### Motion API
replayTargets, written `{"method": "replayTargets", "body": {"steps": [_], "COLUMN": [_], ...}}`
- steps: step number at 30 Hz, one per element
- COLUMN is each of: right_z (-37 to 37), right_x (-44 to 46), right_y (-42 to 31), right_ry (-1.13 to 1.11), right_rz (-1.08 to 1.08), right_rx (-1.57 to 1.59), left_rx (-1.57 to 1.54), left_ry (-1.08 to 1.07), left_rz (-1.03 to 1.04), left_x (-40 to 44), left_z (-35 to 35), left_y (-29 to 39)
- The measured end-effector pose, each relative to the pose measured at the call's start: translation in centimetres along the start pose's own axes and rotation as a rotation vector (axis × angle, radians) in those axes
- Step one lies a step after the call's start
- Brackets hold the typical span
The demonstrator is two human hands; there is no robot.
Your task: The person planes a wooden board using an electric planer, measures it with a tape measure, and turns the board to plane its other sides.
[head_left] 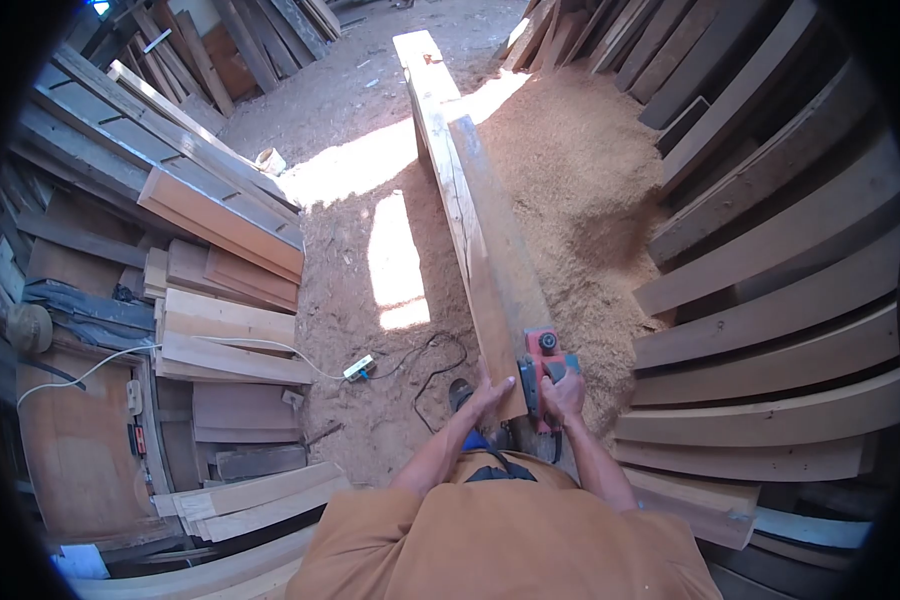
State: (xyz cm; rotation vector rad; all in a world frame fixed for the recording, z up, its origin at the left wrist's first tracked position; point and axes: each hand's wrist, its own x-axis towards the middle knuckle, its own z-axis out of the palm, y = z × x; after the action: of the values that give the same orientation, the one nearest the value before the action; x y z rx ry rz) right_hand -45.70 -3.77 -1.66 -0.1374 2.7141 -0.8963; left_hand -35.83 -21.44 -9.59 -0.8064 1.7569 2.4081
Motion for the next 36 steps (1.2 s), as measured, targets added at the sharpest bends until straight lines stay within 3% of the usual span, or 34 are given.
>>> {"method": "replayTargets", "body": {"steps": [10, 16, 22, 36], "right_z": [0.3, 1.0, 0.6, 0.4], "right_x": [0.2, 0.2, 0.1, -0.1], "right_y": [0.5, 1.1, 0.7, 0.3], "right_ry": [-0.022, 0.072, 0.081, 0.089], "right_rz": [0.007, -0.094, -0.082, -0.088], "right_rx": [-0.028, -0.038, -0.039, -0.009], "left_rx": [-0.094, 0.006, 0.077, 0.077], "left_ry": [-0.042, 0.048, -0.019, 0.009], "left_rz": [-0.117, -0.090, 0.043, 0.013], "left_x": [-2.0, -1.3, -0.3, -1.1], "left_z": [0.4, 0.7, 0.1, 0.5], "left_y": [3.4, 2.2, 0.6, 2.0]}}
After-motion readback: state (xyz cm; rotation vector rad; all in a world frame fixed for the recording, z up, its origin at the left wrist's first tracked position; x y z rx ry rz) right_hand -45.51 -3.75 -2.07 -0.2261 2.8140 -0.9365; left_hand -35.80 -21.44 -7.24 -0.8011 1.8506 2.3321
